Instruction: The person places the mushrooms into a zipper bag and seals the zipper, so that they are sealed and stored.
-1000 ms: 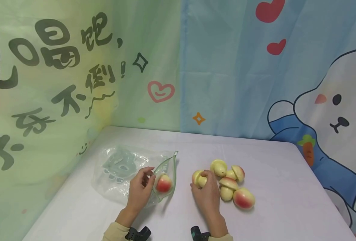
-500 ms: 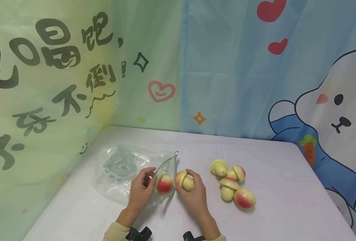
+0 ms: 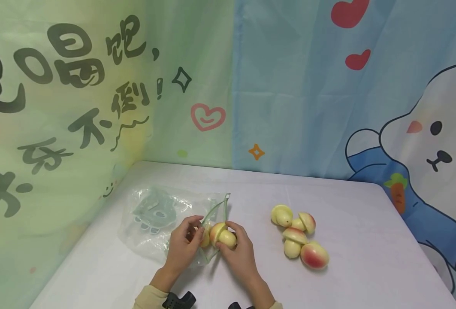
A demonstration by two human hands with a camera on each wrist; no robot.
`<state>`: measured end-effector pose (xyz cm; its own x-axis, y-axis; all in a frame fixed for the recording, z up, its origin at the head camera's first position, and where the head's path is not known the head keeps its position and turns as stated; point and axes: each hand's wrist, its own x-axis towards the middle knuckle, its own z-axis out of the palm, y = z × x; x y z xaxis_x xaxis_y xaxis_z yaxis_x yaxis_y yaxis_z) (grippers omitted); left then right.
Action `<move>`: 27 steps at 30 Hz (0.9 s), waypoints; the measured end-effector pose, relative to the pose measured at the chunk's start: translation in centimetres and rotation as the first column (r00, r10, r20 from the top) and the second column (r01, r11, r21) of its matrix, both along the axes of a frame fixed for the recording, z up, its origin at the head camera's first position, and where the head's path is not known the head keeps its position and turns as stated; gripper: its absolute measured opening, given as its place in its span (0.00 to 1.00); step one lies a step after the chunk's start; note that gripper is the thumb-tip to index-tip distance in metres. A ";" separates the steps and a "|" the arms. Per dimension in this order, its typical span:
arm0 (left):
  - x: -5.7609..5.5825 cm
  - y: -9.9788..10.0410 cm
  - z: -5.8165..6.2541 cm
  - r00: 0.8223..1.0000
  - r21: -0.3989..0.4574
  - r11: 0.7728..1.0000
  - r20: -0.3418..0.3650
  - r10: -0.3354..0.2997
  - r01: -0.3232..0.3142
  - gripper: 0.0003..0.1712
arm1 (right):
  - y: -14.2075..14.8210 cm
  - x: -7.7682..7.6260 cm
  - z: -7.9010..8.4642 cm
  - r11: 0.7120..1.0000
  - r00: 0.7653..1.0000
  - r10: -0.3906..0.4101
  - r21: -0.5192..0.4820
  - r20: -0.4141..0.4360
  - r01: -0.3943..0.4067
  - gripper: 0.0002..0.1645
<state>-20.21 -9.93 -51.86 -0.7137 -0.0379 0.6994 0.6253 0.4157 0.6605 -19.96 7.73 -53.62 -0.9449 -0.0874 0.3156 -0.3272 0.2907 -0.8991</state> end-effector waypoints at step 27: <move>0.0 0.1 0.3 0.995 -0.036 0.999 -0.103 -0.002 -0.002 0.17 | -2.3 0.4 -0.3 0.962 0.956 0.272 -0.059 0.114 -0.266 0.31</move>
